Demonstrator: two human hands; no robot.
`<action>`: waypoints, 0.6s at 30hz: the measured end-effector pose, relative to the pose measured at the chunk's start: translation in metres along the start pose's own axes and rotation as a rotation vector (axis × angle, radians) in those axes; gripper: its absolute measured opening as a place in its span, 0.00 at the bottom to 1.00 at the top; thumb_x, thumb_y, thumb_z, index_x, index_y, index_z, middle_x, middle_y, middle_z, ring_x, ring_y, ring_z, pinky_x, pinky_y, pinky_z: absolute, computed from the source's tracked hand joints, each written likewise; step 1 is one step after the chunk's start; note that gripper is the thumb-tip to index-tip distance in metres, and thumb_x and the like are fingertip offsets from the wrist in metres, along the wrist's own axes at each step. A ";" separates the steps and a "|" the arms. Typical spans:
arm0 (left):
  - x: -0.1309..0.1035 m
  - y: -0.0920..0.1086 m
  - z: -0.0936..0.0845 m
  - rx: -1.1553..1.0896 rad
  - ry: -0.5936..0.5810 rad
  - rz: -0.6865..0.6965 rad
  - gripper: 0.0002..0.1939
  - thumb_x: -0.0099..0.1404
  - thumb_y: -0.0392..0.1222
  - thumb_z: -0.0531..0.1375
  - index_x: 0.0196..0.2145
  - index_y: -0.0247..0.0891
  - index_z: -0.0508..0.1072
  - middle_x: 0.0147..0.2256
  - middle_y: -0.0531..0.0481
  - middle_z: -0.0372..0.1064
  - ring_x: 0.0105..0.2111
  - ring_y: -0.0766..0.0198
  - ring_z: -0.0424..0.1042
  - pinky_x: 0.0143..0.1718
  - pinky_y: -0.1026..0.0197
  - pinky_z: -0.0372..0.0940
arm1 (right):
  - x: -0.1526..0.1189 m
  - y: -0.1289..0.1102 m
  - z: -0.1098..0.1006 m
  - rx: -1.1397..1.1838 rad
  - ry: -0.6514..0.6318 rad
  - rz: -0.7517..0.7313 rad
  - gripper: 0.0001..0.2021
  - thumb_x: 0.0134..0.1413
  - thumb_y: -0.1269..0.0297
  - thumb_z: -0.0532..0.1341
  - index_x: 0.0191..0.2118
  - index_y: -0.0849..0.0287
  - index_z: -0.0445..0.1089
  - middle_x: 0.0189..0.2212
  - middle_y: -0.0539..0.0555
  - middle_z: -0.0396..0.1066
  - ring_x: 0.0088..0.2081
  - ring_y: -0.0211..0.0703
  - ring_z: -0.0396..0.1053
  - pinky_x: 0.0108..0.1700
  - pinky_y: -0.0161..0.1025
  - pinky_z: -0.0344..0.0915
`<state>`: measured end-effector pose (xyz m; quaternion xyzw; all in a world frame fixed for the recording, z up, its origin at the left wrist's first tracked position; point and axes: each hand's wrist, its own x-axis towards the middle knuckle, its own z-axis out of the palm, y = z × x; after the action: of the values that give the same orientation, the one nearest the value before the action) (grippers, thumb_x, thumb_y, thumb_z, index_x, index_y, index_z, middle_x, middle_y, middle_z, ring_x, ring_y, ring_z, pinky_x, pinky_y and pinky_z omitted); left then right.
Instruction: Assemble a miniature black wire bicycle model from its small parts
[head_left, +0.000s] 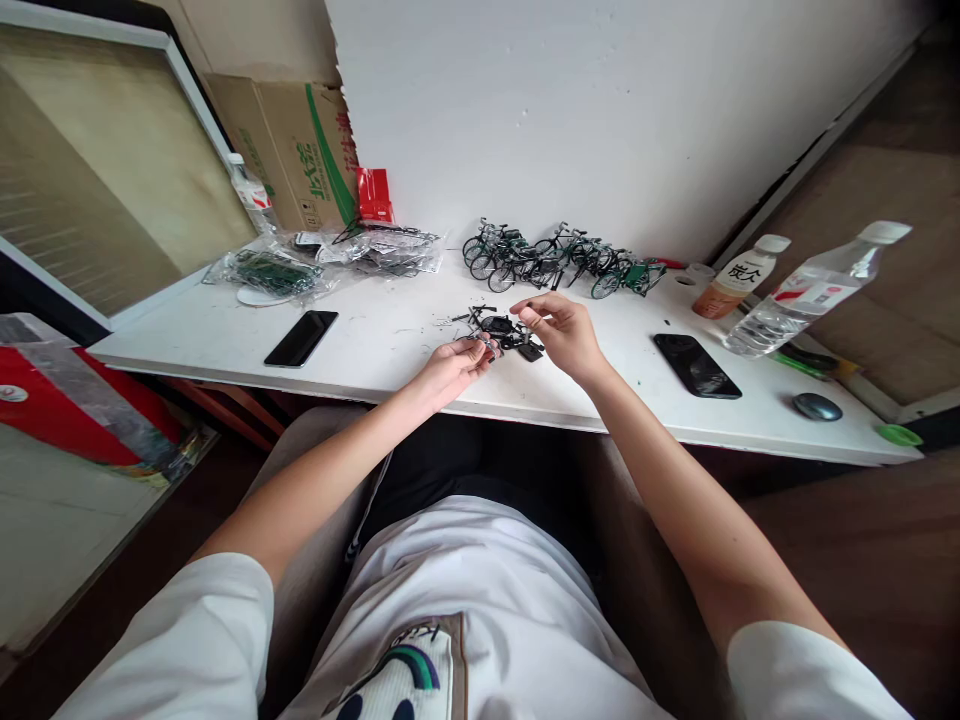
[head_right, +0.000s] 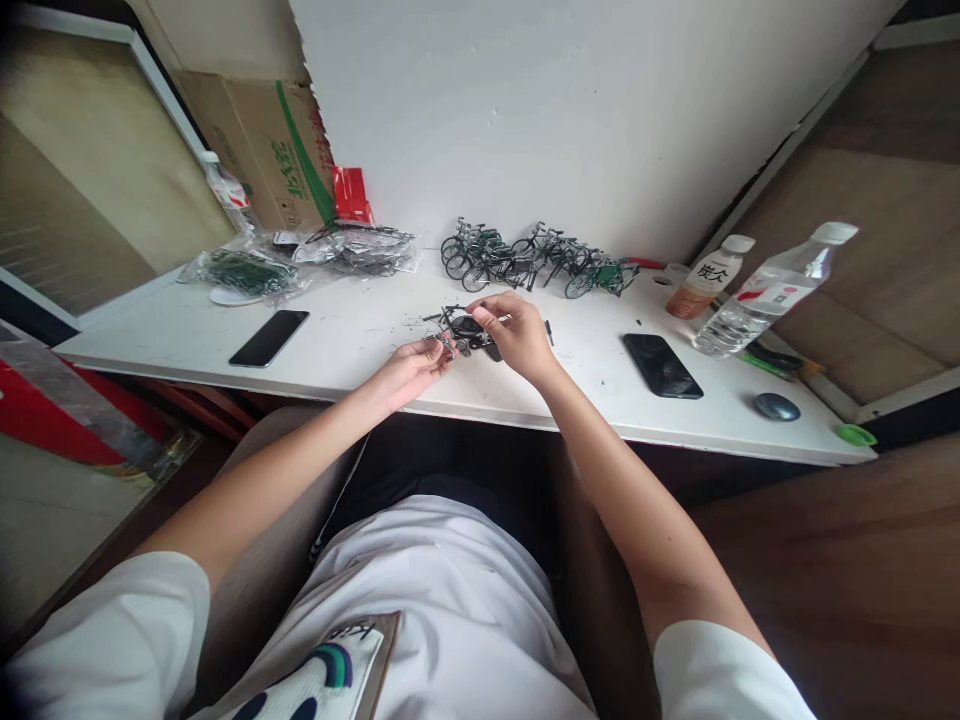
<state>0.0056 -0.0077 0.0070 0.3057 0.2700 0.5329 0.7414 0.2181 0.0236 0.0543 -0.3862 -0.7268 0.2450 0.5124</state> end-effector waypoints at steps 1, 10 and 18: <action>0.000 0.000 0.000 0.003 -0.004 -0.010 0.04 0.65 0.27 0.72 0.37 0.30 0.82 0.39 0.44 0.79 0.42 0.64 0.78 0.50 0.61 0.65 | 0.000 -0.002 0.000 0.060 0.016 -0.001 0.29 0.56 0.31 0.70 0.38 0.56 0.81 0.41 0.58 0.81 0.43 0.50 0.77 0.43 0.43 0.74; 0.001 -0.001 -0.005 0.079 -0.080 -0.037 0.10 0.58 0.34 0.79 0.33 0.31 0.82 0.38 0.45 0.80 0.41 0.64 0.76 0.47 0.61 0.65 | -0.011 -0.023 0.013 0.345 -0.039 0.060 0.28 0.55 0.32 0.71 0.41 0.55 0.77 0.35 0.56 0.82 0.37 0.48 0.84 0.41 0.43 0.85; 0.002 -0.001 -0.007 0.088 -0.088 -0.037 0.13 0.55 0.34 0.80 0.30 0.31 0.80 0.35 0.46 0.79 0.40 0.64 0.77 0.47 0.60 0.66 | -0.014 -0.016 0.017 0.344 -0.104 0.081 0.27 0.58 0.32 0.69 0.42 0.55 0.74 0.34 0.54 0.81 0.32 0.44 0.83 0.38 0.41 0.85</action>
<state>0.0023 -0.0049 0.0013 0.3564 0.2658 0.4927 0.7480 0.1994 0.0032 0.0525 -0.3087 -0.6836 0.4058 0.5222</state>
